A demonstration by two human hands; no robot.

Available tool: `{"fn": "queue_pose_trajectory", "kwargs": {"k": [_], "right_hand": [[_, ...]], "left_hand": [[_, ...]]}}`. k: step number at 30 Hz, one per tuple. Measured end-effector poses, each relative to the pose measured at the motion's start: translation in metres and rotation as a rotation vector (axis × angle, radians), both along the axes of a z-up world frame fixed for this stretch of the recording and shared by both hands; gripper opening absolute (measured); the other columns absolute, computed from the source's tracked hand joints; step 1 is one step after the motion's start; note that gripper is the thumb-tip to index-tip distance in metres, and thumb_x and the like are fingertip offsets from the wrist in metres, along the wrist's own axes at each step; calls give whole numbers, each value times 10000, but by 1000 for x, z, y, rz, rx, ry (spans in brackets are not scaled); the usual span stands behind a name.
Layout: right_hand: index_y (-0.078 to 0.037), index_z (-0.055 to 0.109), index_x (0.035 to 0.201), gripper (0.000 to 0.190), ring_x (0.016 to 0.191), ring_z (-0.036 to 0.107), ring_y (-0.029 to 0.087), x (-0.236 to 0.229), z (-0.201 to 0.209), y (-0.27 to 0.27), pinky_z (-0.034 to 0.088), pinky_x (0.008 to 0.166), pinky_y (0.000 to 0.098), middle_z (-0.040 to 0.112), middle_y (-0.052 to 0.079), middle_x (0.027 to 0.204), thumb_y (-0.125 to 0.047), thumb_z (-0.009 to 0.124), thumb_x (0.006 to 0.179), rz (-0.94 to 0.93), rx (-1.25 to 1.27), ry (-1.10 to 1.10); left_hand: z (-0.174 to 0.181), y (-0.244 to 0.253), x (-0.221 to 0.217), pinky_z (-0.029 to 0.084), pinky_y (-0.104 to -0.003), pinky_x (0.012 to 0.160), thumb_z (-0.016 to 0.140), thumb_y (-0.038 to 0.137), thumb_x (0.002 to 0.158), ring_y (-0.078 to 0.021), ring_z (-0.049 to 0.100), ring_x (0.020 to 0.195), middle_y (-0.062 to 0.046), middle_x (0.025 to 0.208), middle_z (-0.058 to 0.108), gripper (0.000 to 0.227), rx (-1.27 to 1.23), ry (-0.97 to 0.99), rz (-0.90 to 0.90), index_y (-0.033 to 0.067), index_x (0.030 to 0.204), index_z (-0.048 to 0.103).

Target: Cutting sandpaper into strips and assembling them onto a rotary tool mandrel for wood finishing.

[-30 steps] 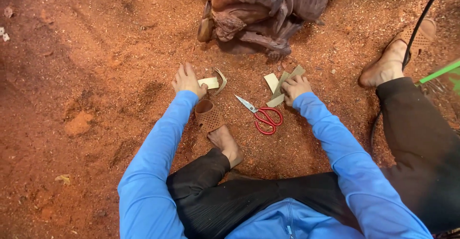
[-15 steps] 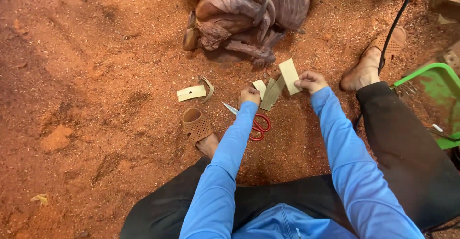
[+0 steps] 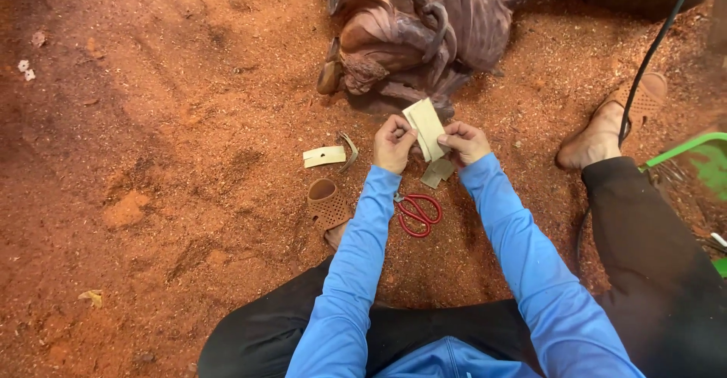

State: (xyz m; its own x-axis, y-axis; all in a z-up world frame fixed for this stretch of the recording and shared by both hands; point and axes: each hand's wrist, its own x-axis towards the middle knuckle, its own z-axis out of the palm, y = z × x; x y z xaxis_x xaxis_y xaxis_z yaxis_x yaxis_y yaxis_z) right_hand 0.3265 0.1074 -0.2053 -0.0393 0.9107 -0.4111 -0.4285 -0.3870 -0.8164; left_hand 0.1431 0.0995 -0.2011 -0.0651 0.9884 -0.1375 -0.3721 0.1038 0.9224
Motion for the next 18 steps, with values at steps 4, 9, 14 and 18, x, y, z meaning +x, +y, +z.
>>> {"fn": "queue_pose_trajectory", "kwargs": {"k": [4, 9, 14, 18], "right_hand": [[-54, 681, 1004, 297, 571, 625, 150, 4, 22, -1, 478, 426, 232, 630, 67, 710, 11, 831, 756, -27, 25, -47], [-39, 669, 1044, 302, 648, 702, 132, 3, 29, -3, 613, 541, 275, 724, 72, 785, 13, 804, 779, 32, -4, -51], [-29, 670, 1079, 314, 673, 714, 143, 1, 42, 0, 641, 572, 315, 733, 89, 807, 11, 798, 794, 55, 43, -61], [-32, 661, 1114, 317, 689, 694, 99, -5, 65, -6, 636, 559, 259, 743, 75, 850, -42, 799, 829, 109, 59, -138]], "left_hand": [[40, -4, 6, 683, -391, 557, 673, 22, 952, -191, 708, 696, -132, 778, 649, 112, 63, -72, -83, 15, 986, 566], [93, -3, 9, 613, -354, 664, 764, 5, 811, -146, 632, 845, -90, 808, 609, 188, 296, 12, -101, 17, 935, 624], [105, -5, 1, 612, -323, 934, 760, 30, 908, -249, 666, 1209, -226, 1367, 648, 621, 287, -125, -170, 120, 1397, 387], [102, -6, -5, 557, -378, 1052, 716, 27, 966, -277, 625, 1284, -231, 1390, 644, 692, 346, -93, -162, 141, 1585, 429]]}}
